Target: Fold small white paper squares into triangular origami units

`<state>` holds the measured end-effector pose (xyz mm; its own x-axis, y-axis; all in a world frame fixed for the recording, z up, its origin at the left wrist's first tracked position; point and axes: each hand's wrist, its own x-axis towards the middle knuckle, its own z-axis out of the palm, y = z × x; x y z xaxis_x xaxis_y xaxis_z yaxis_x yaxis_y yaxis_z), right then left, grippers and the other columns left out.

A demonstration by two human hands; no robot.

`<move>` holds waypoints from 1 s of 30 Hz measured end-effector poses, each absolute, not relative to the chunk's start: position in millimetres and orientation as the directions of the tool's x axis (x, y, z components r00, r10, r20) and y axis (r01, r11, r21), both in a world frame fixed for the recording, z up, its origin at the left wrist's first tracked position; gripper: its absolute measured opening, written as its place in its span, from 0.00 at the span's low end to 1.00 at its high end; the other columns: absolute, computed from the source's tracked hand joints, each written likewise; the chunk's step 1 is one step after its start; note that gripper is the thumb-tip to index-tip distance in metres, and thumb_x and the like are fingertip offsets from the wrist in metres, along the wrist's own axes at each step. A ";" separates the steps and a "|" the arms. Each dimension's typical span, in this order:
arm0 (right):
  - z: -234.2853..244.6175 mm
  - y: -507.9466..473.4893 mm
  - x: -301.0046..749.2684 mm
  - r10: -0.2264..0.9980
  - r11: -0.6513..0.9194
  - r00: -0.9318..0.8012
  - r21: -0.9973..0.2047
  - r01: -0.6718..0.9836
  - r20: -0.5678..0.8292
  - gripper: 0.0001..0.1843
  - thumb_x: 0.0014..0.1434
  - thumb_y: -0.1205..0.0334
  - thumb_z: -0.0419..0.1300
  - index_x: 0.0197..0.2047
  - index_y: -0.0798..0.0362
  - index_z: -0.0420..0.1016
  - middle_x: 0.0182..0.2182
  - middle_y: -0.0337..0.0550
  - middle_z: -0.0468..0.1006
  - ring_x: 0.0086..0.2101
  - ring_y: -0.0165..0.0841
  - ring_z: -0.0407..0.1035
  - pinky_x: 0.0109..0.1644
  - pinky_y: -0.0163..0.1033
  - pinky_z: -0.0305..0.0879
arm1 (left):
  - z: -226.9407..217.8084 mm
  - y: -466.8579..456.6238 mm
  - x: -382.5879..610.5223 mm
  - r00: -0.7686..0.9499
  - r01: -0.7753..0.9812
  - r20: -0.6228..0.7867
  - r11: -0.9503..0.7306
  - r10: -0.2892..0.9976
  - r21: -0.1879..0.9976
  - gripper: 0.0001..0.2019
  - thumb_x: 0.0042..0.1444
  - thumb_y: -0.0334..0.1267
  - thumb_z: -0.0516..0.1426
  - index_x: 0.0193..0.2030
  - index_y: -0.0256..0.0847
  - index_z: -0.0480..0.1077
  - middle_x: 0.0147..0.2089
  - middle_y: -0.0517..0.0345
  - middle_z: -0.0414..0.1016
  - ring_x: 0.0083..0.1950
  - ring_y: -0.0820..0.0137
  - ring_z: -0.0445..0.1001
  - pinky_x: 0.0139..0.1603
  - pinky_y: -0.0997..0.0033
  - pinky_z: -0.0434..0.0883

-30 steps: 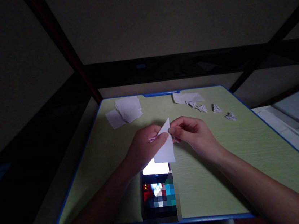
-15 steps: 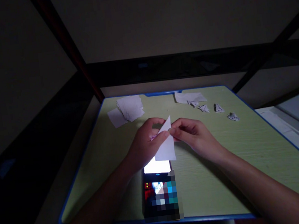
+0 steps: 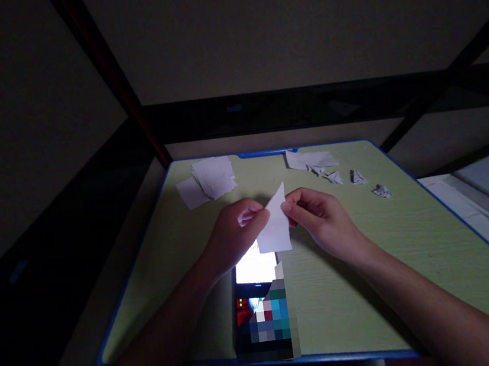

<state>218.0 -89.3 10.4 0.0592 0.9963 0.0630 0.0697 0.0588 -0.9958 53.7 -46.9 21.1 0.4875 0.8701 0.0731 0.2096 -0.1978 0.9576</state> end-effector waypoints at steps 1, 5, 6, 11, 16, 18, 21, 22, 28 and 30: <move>10.8 -89.2 218.0 0.996 0.056 0.060 -0.997 0.061 0.060 0.12 0.56 0.54 0.60 0.28 0.55 0.68 0.21 0.36 0.66 0.23 0.26 0.59 0.26 0.33 0.54 | 20.7 -46.2 53.2 0.486 0.214 0.075 -0.202 0.871 0.956 0.07 0.52 0.37 0.55 0.27 0.35 0.66 0.25 0.62 0.68 0.28 0.75 0.68 0.30 0.75 0.65; 12.4 -88.7 219.3 0.993 0.059 0.100 -0.996 0.070 0.066 0.13 0.55 0.54 0.60 0.27 0.55 0.69 0.20 0.36 0.66 0.23 0.27 0.60 0.26 0.34 0.55 | 22.5 -42.7 48.1 0.499 0.238 0.071 -0.215 0.864 0.947 0.06 0.52 0.36 0.56 0.28 0.35 0.68 0.27 0.60 0.71 0.29 0.74 0.70 0.30 0.74 0.67; 12.5 -88.3 219.8 0.991 0.059 0.115 -0.995 0.078 0.068 0.13 0.55 0.54 0.60 0.27 0.55 0.69 0.19 0.36 0.67 0.22 0.27 0.60 0.26 0.34 0.55 | 23.9 -41.9 46.4 0.505 0.241 0.068 -0.216 0.860 0.946 0.06 0.53 0.36 0.55 0.28 0.35 0.68 0.26 0.60 0.71 0.29 0.73 0.71 0.30 0.74 0.67; 9.8 -85.9 222.1 0.982 0.062 0.176 -0.997 0.039 0.068 0.12 0.54 0.55 0.61 0.26 0.54 0.69 0.19 0.35 0.67 0.21 0.27 0.59 0.25 0.34 0.54 | 28.8 -40.3 42.0 0.534 0.242 0.059 -0.219 0.843 0.945 0.10 0.56 0.37 0.53 0.26 0.36 0.68 0.24 0.61 0.71 0.27 0.75 0.71 0.30 0.74 0.68; 9.8 -85.5 221.5 0.980 0.062 0.188 -0.997 0.036 0.068 0.12 0.53 0.54 0.61 0.26 0.54 0.69 0.18 0.35 0.67 0.20 0.26 0.59 0.24 0.34 0.53 | 22.5 -40.2 44.9 0.541 0.257 0.046 -0.217 0.840 0.942 0.08 0.54 0.37 0.54 0.28 0.36 0.67 0.24 0.61 0.70 0.26 0.74 0.71 0.27 0.75 0.67; 11.0 -85.8 221.1 0.980 0.061 0.187 -0.997 0.054 0.071 0.13 0.53 0.54 0.61 0.26 0.54 0.69 0.17 0.35 0.67 0.20 0.26 0.58 0.24 0.34 0.53 | 19.9 -39.6 45.3 0.532 0.278 0.039 -0.219 0.846 0.935 0.09 0.54 0.38 0.54 0.28 0.36 0.67 0.24 0.60 0.70 0.26 0.74 0.71 0.27 0.74 0.67; 12.1 -85.9 220.8 0.982 0.060 0.175 -0.997 0.059 0.069 0.13 0.54 0.54 0.61 0.26 0.55 0.69 0.18 0.35 0.67 0.20 0.26 0.59 0.24 0.34 0.53 | 19.4 -38.6 44.6 0.527 0.300 0.041 -0.231 0.849 0.925 0.10 0.56 0.39 0.53 0.29 0.36 0.68 0.25 0.59 0.71 0.26 0.74 0.71 0.27 0.74 0.67; 12.0 -85.8 220.8 0.983 0.061 0.171 -0.997 0.056 0.070 0.13 0.54 0.54 0.60 0.26 0.55 0.69 0.18 0.35 0.67 0.21 0.26 0.59 0.24 0.34 0.53 | 19.9 -38.4 44.2 0.528 0.303 0.044 -0.236 0.848 0.923 0.10 0.56 0.40 0.53 0.30 0.36 0.69 0.25 0.59 0.71 0.27 0.74 0.71 0.27 0.74 0.67; 10.5 -85.0 220.6 0.984 0.067 0.161 -0.997 0.048 0.074 0.12 0.54 0.54 0.60 0.27 0.54 0.69 0.19 0.36 0.67 0.21 0.27 0.60 0.25 0.34 0.54 | 22.0 -37.1 42.8 0.541 0.315 0.059 -0.268 0.839 0.911 0.11 0.57 0.39 0.52 0.29 0.35 0.69 0.24 0.60 0.71 0.26 0.75 0.71 0.27 0.75 0.66; 10.1 -85.2 220.6 0.984 0.068 0.163 -0.996 0.057 0.076 0.13 0.55 0.53 0.60 0.26 0.54 0.68 0.19 0.35 0.66 0.21 0.26 0.59 0.25 0.34 0.54 | 21.3 -36.8 42.7 0.549 0.312 0.065 -0.277 0.833 0.909 0.11 0.58 0.39 0.51 0.28 0.36 0.69 0.24 0.61 0.71 0.26 0.75 0.70 0.27 0.75 0.66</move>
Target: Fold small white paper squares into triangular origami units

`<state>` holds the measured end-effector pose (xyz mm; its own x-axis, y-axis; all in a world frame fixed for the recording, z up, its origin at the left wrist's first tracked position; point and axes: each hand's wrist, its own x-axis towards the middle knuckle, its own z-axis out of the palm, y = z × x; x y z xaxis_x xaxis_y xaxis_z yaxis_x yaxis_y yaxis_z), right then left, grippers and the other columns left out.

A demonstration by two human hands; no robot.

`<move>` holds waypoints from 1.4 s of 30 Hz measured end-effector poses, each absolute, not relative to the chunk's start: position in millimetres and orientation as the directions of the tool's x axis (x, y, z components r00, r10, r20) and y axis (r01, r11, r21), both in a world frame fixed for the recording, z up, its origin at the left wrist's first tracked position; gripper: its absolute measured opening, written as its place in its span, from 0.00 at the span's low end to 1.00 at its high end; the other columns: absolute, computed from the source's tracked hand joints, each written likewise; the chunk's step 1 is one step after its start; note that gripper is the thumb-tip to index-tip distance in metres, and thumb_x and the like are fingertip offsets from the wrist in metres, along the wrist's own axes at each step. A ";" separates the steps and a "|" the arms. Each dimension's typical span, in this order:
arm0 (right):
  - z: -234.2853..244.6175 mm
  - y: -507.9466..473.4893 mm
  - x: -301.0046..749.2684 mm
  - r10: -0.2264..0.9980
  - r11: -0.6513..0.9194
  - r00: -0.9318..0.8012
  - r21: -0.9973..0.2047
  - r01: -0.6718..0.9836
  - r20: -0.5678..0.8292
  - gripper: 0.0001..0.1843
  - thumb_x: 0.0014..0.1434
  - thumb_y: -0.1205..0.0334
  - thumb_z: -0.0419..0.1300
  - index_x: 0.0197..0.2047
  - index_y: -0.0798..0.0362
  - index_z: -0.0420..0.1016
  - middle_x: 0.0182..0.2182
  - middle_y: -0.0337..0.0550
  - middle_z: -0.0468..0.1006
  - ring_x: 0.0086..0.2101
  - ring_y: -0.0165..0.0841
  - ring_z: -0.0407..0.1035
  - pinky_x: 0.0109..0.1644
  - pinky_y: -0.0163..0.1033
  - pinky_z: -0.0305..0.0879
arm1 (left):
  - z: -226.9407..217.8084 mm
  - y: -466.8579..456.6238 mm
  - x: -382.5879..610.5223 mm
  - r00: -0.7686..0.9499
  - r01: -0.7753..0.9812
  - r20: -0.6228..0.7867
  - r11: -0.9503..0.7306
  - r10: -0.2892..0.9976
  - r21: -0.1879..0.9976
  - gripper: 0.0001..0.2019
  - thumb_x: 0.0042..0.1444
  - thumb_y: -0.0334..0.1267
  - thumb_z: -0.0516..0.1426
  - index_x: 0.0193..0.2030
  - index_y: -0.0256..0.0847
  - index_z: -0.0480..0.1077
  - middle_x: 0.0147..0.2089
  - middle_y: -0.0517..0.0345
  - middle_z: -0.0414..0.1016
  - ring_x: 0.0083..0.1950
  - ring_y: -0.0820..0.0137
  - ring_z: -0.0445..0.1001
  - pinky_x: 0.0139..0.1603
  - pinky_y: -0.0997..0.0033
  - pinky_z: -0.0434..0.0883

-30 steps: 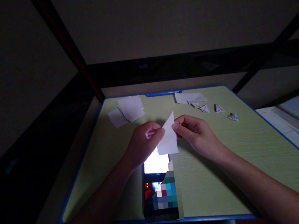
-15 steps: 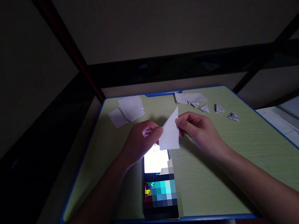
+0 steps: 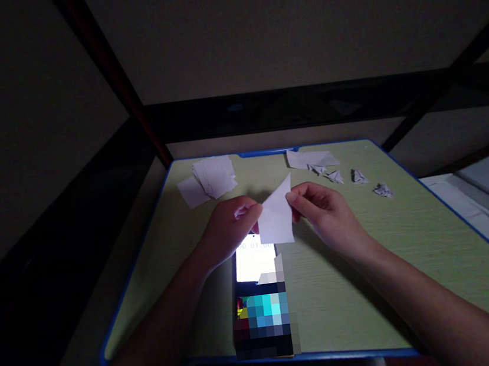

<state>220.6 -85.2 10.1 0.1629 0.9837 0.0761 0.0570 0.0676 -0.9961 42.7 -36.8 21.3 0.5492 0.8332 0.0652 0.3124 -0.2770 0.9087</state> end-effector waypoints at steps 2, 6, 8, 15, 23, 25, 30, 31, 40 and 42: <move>9.4 -85.6 220.8 0.984 0.071 0.161 -0.995 0.066 0.081 0.14 0.55 0.53 0.60 0.27 0.54 0.68 0.20 0.35 0.67 0.22 0.27 0.60 0.25 0.34 0.54 | 20.3 -36.7 42.6 0.562 0.312 0.063 -0.282 0.825 0.908 0.11 0.58 0.38 0.51 0.28 0.36 0.68 0.23 0.61 0.71 0.26 0.75 0.70 0.27 0.75 0.65; 7.8 -85.4 221.4 0.985 0.074 0.152 -0.995 0.060 0.082 0.14 0.55 0.52 0.60 0.28 0.54 0.69 0.20 0.35 0.67 0.22 0.27 0.60 0.25 0.34 0.54 | 19.1 -37.0 42.8 0.573 0.295 0.074 -0.290 0.816 0.910 0.11 0.59 0.38 0.50 0.29 0.36 0.68 0.24 0.61 0.70 0.26 0.75 0.69 0.27 0.75 0.64; 7.4 -84.6 221.7 0.987 0.070 0.143 -0.996 0.050 0.077 0.14 0.55 0.52 0.60 0.28 0.54 0.69 0.19 0.35 0.67 0.21 0.27 0.60 0.25 0.34 0.54 | 19.2 -37.3 43.0 0.570 0.283 0.088 -0.296 0.817 0.912 0.11 0.59 0.38 0.50 0.29 0.37 0.68 0.24 0.61 0.69 0.26 0.76 0.68 0.26 0.76 0.64; 7.3 -83.6 222.7 0.992 0.080 0.095 -0.997 -0.020 0.078 0.12 0.56 0.54 0.59 0.29 0.54 0.70 0.21 0.35 0.67 0.24 0.28 0.62 0.28 0.34 0.56 | 19.9 -37.9 45.0 0.534 0.243 0.103 -0.269 0.839 0.932 0.10 0.59 0.37 0.50 0.29 0.37 0.66 0.23 0.63 0.68 0.25 0.77 0.68 0.25 0.77 0.64; 3.9 -86.4 222.2 0.994 0.088 0.071 -0.995 -0.050 0.084 0.10 0.57 0.57 0.58 0.28 0.53 0.72 0.22 0.36 0.68 0.24 0.28 0.61 0.29 0.34 0.55 | 15.2 -36.4 47.4 0.549 0.202 0.076 -0.220 0.832 0.954 0.12 0.61 0.38 0.49 0.29 0.36 0.66 0.21 0.64 0.66 0.23 0.78 0.66 0.24 0.78 0.63; 5.0 -86.5 222.2 0.995 0.072 0.063 -0.997 -0.019 0.071 0.09 0.56 0.59 0.59 0.27 0.54 0.73 0.21 0.35 0.68 0.23 0.27 0.60 0.27 0.34 0.53 | 13.8 -36.5 48.4 0.536 0.208 0.077 -0.220 0.841 0.953 0.13 0.61 0.38 0.48 0.28 0.36 0.65 0.20 0.64 0.66 0.22 0.78 0.66 0.23 0.79 0.63; 2.5 -86.3 223.5 0.995 0.072 0.071 -0.997 0.032 0.074 0.14 0.56 0.60 0.58 0.21 0.55 0.69 0.18 0.34 0.67 0.21 0.26 0.58 0.25 0.34 0.51 | 9.7 -38.3 50.8 0.501 0.106 0.126 -0.206 0.856 0.973 0.07 0.55 0.40 0.56 0.34 0.38 0.65 0.28 0.62 0.70 0.27 0.76 0.71 0.24 0.79 0.68; 1.5 -86.2 223.6 0.995 0.071 0.064 -0.997 0.020 0.072 0.14 0.57 0.60 0.58 0.21 0.55 0.69 0.17 0.34 0.67 0.20 0.26 0.58 0.26 0.34 0.51 | 9.1 -38.5 50.9 0.484 0.101 0.136 -0.209 0.864 0.973 0.08 0.53 0.39 0.57 0.34 0.38 0.65 0.29 0.61 0.71 0.28 0.75 0.72 0.24 0.79 0.69; 5.0 -87.5 223.7 0.996 0.081 -0.035 -0.996 0.025 0.080 0.18 0.60 0.57 0.55 0.21 0.55 0.69 0.18 0.37 0.68 0.22 0.28 0.60 0.29 0.36 0.53 | 11.1 -37.3 48.7 0.424 0.163 0.180 -0.270 0.887 0.949 0.12 0.58 0.38 0.52 0.25 0.37 0.64 0.20 0.65 0.63 0.23 0.77 0.67 0.23 0.80 0.65; 4.7 -87.4 224.1 0.996 0.078 -0.035 -0.997 0.024 0.077 0.18 0.60 0.57 0.55 0.21 0.55 0.69 0.18 0.37 0.68 0.22 0.28 0.61 0.29 0.36 0.53 | 12.4 -37.4 48.4 0.427 0.174 0.189 -0.286 0.884 0.942 0.13 0.58 0.38 0.52 0.23 0.37 0.63 0.19 0.65 0.62 0.22 0.78 0.65 0.23 0.80 0.63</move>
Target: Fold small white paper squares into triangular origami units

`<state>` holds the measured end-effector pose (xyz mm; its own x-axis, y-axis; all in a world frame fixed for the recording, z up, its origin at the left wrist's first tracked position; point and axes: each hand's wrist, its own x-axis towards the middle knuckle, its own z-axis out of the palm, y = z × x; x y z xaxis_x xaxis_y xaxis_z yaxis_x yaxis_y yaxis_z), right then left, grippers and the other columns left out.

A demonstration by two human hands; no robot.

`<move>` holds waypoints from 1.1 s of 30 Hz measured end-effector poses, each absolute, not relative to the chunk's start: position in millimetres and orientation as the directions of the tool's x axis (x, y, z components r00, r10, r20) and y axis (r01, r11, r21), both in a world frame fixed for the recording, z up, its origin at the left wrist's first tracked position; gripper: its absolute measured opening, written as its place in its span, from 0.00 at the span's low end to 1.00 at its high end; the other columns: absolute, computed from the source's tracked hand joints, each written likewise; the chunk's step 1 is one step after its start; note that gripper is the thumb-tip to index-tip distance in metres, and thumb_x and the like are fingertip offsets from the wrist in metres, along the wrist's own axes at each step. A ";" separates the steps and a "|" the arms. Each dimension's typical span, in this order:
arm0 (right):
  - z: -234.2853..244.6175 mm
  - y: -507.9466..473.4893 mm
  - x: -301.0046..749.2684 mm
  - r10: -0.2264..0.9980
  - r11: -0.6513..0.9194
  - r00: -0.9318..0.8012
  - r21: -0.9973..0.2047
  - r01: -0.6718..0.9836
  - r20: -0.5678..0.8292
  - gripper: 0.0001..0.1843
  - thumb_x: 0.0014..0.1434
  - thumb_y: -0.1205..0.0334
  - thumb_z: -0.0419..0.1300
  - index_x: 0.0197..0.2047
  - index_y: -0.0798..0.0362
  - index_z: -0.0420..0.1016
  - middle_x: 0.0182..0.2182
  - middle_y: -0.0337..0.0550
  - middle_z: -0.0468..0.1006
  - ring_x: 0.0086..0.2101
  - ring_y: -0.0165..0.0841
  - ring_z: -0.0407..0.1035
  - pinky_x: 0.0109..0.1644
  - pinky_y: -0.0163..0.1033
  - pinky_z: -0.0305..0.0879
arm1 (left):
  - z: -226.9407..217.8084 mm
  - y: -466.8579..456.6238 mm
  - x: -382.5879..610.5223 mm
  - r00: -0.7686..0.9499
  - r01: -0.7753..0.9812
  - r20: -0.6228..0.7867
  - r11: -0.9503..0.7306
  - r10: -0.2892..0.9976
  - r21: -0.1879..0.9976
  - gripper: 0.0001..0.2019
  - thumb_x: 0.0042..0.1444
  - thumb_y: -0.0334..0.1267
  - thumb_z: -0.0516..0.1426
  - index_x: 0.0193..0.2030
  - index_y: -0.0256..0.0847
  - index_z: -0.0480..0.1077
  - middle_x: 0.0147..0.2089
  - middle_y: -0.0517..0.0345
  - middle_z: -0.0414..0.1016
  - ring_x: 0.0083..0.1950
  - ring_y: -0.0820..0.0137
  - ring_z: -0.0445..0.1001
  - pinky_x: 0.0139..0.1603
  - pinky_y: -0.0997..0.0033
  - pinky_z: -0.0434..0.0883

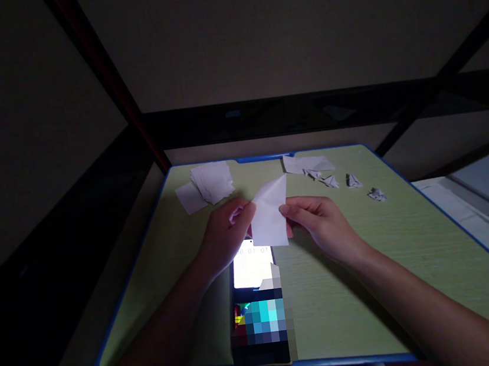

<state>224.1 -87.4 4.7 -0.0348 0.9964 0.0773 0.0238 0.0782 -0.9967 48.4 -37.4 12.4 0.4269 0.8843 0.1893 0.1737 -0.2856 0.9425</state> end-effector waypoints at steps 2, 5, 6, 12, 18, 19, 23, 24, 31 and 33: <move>3.5 -87.2 224.3 0.997 0.072 -0.036 -0.997 0.015 0.072 0.18 0.61 0.57 0.55 0.21 0.55 0.69 0.18 0.37 0.68 0.22 0.28 0.61 0.29 0.36 0.54 | 13.4 -37.5 48.1 0.429 0.180 0.205 -0.305 0.880 0.935 0.15 0.58 0.37 0.51 0.21 0.37 0.62 0.19 0.65 0.62 0.22 0.78 0.64 0.23 0.79 0.62; 2.0 -87.1 224.2 0.997 0.066 -0.037 -0.998 -0.004 0.066 0.18 0.60 0.58 0.55 0.21 0.55 0.70 0.18 0.37 0.69 0.22 0.28 0.61 0.29 0.36 0.54 | 14.2 -37.5 48.5 0.433 0.175 0.208 -0.308 0.877 0.935 0.16 0.59 0.36 0.50 0.20 0.37 0.61 0.19 0.64 0.62 0.22 0.77 0.64 0.24 0.78 0.61; 2.0 -86.9 224.0 0.997 0.065 -0.035 -0.998 -0.016 0.066 0.18 0.60 0.58 0.55 0.21 0.55 0.70 0.18 0.37 0.69 0.22 0.28 0.61 0.29 0.36 0.55 | 14.2 -37.5 48.8 0.435 0.172 0.203 -0.303 0.877 0.937 0.16 0.59 0.36 0.50 0.20 0.37 0.61 0.19 0.64 0.62 0.22 0.77 0.64 0.24 0.78 0.61; 5.3 -83.5 222.7 0.997 0.082 0.007 -0.982 -0.167 0.082 0.15 0.60 0.61 0.53 0.25 0.55 0.73 0.18 0.38 0.69 0.21 0.29 0.62 0.28 0.37 0.57 | 12.0 -37.5 50.3 0.432 0.178 0.183 -0.282 0.883 0.943 0.15 0.59 0.37 0.49 0.21 0.38 0.60 0.19 0.65 0.61 0.21 0.77 0.62 0.23 0.78 0.60; 7.2 -85.9 223.6 0.990 0.136 0.047 -0.985 -0.109 0.131 0.17 0.60 0.56 0.55 0.23 0.55 0.71 0.19 0.37 0.69 0.22 0.28 0.62 0.29 0.37 0.56 | 7.6 -38.5 48.7 0.409 0.235 0.225 -0.340 0.884 0.910 0.13 0.59 0.38 0.50 0.24 0.38 0.62 0.19 0.65 0.60 0.22 0.77 0.62 0.22 0.78 0.58; 7.3 -86.8 223.8 0.990 0.136 0.045 -0.988 -0.079 0.133 0.17 0.59 0.56 0.56 0.22 0.55 0.71 0.18 0.37 0.68 0.22 0.28 0.61 0.29 0.37 0.56 | 7.2 -38.9 48.5 0.410 0.240 0.228 -0.346 0.883 0.907 0.13 0.59 0.38 0.50 0.25 0.38 0.62 0.19 0.65 0.60 0.22 0.77 0.62 0.22 0.78 0.58; 7.7 -89.1 223.3 0.993 0.107 0.050 -0.994 0.032 0.108 0.16 0.58 0.59 0.58 0.21 0.55 0.70 0.17 0.36 0.68 0.21 0.27 0.60 0.28 0.37 0.53 | 7.8 -40.5 48.7 0.423 0.239 0.201 -0.323 0.884 0.916 0.13 0.60 0.39 0.50 0.25 0.38 0.62 0.20 0.66 0.61 0.23 0.77 0.63 0.23 0.78 0.58; 7.7 -89.2 223.1 0.993 0.101 0.054 -0.994 0.043 0.103 0.16 0.58 0.59 0.57 0.21 0.55 0.70 0.17 0.36 0.68 0.21 0.27 0.60 0.28 0.37 0.53 | 8.5 -40.9 49.0 0.424 0.229 0.197 -0.315 0.884 0.921 0.14 0.60 0.39 0.50 0.24 0.38 0.61 0.20 0.66 0.60 0.23 0.77 0.63 0.23 0.78 0.58; 8.2 -88.4 222.9 0.995 0.090 0.046 -0.994 0.055 0.093 0.16 0.59 0.59 0.56 0.21 0.55 0.71 0.17 0.36 0.68 0.21 0.28 0.60 0.28 0.37 0.53 | 14.3 -40.9 50.8 0.444 0.160 0.144 -0.237 0.884 0.958 0.15 0.60 0.38 0.49 0.22 0.38 0.60 0.19 0.65 0.61 0.22 0.78 0.62 0.23 0.78 0.60; 7.6 -87.8 222.6 0.994 0.091 0.048 -0.994 0.067 0.094 0.16 0.59 0.60 0.56 0.21 0.55 0.70 0.17 0.36 0.68 0.21 0.27 0.60 0.28 0.37 0.54 | 15.1 -40.6 50.7 0.453 0.175 0.147 -0.250 0.879 0.952 0.12 0.58 0.36 0.50 0.24 0.38 0.63 0.19 0.66 0.61 0.21 0.78 0.62 0.22 0.78 0.59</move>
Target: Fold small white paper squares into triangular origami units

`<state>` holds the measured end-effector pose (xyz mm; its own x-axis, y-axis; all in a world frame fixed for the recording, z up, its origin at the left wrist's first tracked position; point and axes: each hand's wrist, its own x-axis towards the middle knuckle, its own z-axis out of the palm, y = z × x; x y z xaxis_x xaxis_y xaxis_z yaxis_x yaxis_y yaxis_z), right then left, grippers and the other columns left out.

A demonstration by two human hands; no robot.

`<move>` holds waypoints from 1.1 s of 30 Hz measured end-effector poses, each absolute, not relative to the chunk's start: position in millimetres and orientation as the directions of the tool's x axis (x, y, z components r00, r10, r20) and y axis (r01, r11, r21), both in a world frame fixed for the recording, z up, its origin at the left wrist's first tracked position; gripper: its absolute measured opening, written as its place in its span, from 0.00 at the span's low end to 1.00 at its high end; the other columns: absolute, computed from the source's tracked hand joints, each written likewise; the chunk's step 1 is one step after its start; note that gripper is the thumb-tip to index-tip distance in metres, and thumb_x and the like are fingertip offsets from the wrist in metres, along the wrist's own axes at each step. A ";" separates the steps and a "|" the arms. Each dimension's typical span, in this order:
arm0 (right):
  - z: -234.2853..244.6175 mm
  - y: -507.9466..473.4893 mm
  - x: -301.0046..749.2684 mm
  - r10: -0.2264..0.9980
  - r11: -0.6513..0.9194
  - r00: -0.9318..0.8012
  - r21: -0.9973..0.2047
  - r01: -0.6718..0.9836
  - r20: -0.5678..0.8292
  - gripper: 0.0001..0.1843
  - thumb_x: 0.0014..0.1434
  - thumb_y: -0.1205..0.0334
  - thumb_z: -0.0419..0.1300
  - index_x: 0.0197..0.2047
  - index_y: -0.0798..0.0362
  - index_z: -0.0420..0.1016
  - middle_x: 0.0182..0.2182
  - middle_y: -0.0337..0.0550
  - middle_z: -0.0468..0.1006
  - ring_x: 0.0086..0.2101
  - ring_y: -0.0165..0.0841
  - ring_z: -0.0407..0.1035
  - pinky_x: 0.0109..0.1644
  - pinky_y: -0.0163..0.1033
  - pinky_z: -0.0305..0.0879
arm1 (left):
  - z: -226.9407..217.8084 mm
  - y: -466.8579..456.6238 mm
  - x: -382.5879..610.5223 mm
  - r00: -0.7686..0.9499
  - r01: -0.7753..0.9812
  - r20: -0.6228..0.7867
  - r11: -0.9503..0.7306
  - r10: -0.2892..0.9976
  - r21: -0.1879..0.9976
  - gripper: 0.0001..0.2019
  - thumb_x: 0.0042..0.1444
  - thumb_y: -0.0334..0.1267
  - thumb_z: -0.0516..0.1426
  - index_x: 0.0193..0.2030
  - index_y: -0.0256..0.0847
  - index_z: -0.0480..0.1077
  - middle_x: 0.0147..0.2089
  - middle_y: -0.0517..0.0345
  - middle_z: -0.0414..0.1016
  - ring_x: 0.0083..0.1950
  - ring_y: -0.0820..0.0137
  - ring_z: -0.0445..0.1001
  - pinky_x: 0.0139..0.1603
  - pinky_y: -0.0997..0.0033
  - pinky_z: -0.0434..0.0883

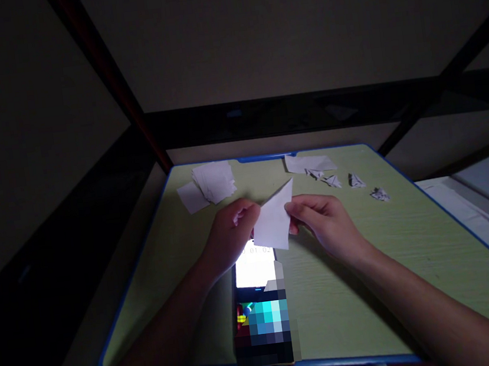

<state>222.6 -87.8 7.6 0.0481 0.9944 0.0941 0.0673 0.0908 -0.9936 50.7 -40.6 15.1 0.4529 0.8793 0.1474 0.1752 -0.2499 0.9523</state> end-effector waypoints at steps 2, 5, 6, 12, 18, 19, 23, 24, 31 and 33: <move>6.3 -87.1 222.5 0.994 0.094 0.050 -0.994 0.059 0.097 0.17 0.59 0.59 0.56 0.20 0.55 0.70 0.17 0.36 0.68 0.21 0.28 0.60 0.28 0.37 0.54 | 15.4 -40.5 50.3 0.467 0.179 0.155 -0.265 0.871 0.947 0.09 0.57 0.35 0.52 0.26 0.38 0.66 0.20 0.65 0.63 0.21 0.78 0.63 0.22 0.78 0.60; 3.9 -86.3 222.8 0.989 0.126 0.082 -0.992 -0.006 0.125 0.20 0.60 0.57 0.54 0.19 0.54 0.68 0.18 0.37 0.68 0.22 0.29 0.62 0.29 0.37 0.57 | 16.1 -40.8 50.3 0.464 0.166 0.160 -0.263 0.871 0.950 0.08 0.56 0.35 0.52 0.26 0.37 0.66 0.20 0.65 0.64 0.21 0.78 0.63 0.22 0.77 0.60; 3.6 -86.2 222.8 0.986 0.140 0.099 -0.990 -0.027 0.137 0.21 0.61 0.56 0.53 0.19 0.53 0.68 0.18 0.38 0.68 0.23 0.29 0.62 0.30 0.37 0.58 | 16.6 -41.1 50.5 0.458 0.164 0.159 -0.260 0.874 0.952 0.08 0.56 0.35 0.53 0.26 0.37 0.66 0.20 0.65 0.64 0.21 0.78 0.63 0.21 0.77 0.60; 8.4 -87.7 219.9 0.987 0.110 0.121 -0.994 -0.020 0.107 0.12 0.55 0.56 0.60 0.25 0.54 0.73 0.19 0.36 0.69 0.22 0.27 0.61 0.26 0.34 0.56 | 15.9 -43.4 53.3 0.472 0.181 0.149 -0.260 0.869 0.949 0.15 0.59 0.36 0.49 0.21 0.38 0.62 0.17 0.64 0.62 0.20 0.78 0.63 0.22 0.77 0.61; 8.2 -88.5 219.2 0.982 0.017 0.189 -1.000 0.014 0.019 0.08 0.50 0.59 0.63 0.26 0.56 0.76 0.19 0.36 0.72 0.19 0.26 0.60 0.21 0.32 0.53 | 6.7 -45.6 55.3 0.486 0.128 0.201 -0.296 0.851 0.947 0.06 0.53 0.38 0.56 0.33 0.38 0.66 0.27 0.62 0.69 0.27 0.76 0.69 0.24 0.78 0.66; 7.1 -88.4 219.8 0.982 0.016 0.186 -1.000 0.000 0.015 0.08 0.50 0.59 0.63 0.26 0.56 0.77 0.19 0.37 0.73 0.19 0.26 0.61 0.22 0.32 0.53 | 6.9 -45.9 55.4 0.477 0.116 0.213 -0.301 0.853 0.946 0.06 0.52 0.37 0.57 0.34 0.38 0.66 0.28 0.62 0.70 0.27 0.76 0.70 0.24 0.78 0.67; 3.1 -88.2 221.9 0.987 0.023 0.162 -0.997 -0.079 0.010 0.07 0.50 0.59 0.64 0.30 0.55 0.79 0.22 0.38 0.76 0.21 0.27 0.64 0.24 0.33 0.57 | 12.5 -46.7 55.1 0.452 0.087 0.204 -0.270 0.869 0.959 0.06 0.55 0.35 0.53 0.28 0.38 0.65 0.23 0.64 0.68 0.21 0.79 0.66 0.20 0.80 0.64; 2.4 -88.2 222.1 0.986 0.028 0.165 -0.996 -0.080 0.014 0.07 0.51 0.60 0.64 0.30 0.54 0.79 0.22 0.38 0.76 0.21 0.27 0.64 0.24 0.33 0.57 | 13.9 -46.8 54.8 0.445 0.094 0.198 -0.266 0.873 0.959 0.07 0.55 0.35 0.53 0.27 0.38 0.64 0.22 0.64 0.67 0.20 0.80 0.65 0.20 0.79 0.63; -0.4 -88.4 221.2 0.991 0.071 0.116 -0.997 -0.038 0.066 0.06 0.53 0.60 0.63 0.28 0.53 0.77 0.20 0.36 0.72 0.21 0.26 0.61 0.24 0.33 0.54 | 15.0 -45.2 54.7 0.391 0.135 0.199 -0.269 0.899 0.954 0.11 0.56 0.34 0.51 0.23 0.39 0.62 0.17 0.66 0.61 0.19 0.79 0.63 0.19 0.80 0.61; -1.3 -88.3 221.3 0.991 0.077 0.110 -0.996 -0.035 0.073 0.06 0.53 0.61 0.63 0.28 0.53 0.77 0.19 0.35 0.71 0.21 0.26 0.61 0.24 0.33 0.55 | 15.2 -44.4 54.8 0.401 0.138 0.156 -0.228 0.903 0.964 0.11 0.56 0.34 0.51 0.22 0.39 0.61 0.16 0.66 0.61 0.18 0.79 0.63 0.18 0.80 0.60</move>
<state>221.3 -88.3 -1.3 0.1099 0.9913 0.0727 -0.0347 0.0769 -0.9964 54.8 -44.4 15.2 0.4007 0.9028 0.1564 0.1378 -0.2281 0.9638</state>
